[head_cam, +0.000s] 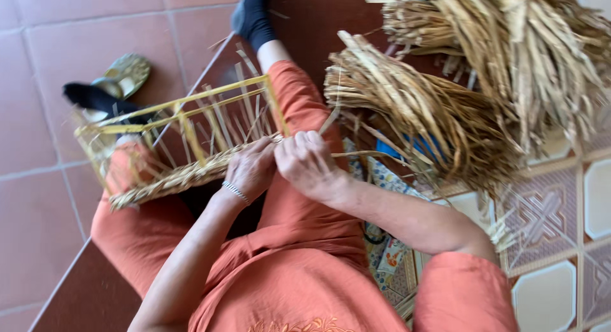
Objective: The person sits on the floor and weaves dried plant fibers into a rectangular basket frame. They repeatedly pull fibers through the frame, tighten the weave, and adjust the material to build up the basket base.
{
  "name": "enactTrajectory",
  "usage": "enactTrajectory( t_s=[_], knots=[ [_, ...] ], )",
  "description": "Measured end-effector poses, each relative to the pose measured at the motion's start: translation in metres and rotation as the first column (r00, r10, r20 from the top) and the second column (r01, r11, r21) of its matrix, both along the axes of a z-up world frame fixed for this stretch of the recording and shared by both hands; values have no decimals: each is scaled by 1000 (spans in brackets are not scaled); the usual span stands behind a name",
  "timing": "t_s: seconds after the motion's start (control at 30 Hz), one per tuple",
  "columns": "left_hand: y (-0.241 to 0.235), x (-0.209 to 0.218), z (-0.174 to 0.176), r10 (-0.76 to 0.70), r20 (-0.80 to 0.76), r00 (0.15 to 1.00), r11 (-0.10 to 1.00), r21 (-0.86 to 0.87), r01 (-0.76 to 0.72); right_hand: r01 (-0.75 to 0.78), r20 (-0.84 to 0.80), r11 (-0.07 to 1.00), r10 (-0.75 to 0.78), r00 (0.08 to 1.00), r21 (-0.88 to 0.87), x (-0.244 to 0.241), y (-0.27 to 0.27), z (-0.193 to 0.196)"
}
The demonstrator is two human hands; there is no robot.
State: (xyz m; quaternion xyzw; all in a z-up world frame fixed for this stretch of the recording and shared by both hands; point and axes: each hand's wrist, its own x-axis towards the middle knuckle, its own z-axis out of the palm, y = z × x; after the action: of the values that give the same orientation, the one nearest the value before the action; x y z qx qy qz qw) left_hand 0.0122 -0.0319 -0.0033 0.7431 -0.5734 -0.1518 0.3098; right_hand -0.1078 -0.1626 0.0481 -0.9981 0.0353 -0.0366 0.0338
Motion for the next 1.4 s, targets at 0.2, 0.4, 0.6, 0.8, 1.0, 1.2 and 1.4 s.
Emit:
enactTrajectory(
  t_s=[0.2,0.4,0.6,0.8,1.0,1.2,1.4],
  knots=[
    [-11,-13,22,26,74,997,998,62,-30,335,-436,688,-29,899,644,12,-53,-32],
    [-10,-23,25,88,149,985,996,9,-90,373,-415,460,-10,910,806,5,-77,-63],
    [6,-25,19,216,51,975,972,-103,-210,220,25,827,-272,962,518,-10,-47,-83],
    [6,-29,6,272,54,961,954,-148,-262,220,2,705,-300,954,674,-31,-49,-80],
    [3,-25,3,284,21,959,948,-155,-277,396,266,781,-562,783,483,-30,-150,-101],
    [2,-29,10,307,-37,951,949,-70,-309,520,327,854,-482,813,-34,5,-230,-153],
    [6,-35,16,309,-46,950,931,-190,-312,545,297,834,-501,813,-82,15,-254,-179]
  ],
)
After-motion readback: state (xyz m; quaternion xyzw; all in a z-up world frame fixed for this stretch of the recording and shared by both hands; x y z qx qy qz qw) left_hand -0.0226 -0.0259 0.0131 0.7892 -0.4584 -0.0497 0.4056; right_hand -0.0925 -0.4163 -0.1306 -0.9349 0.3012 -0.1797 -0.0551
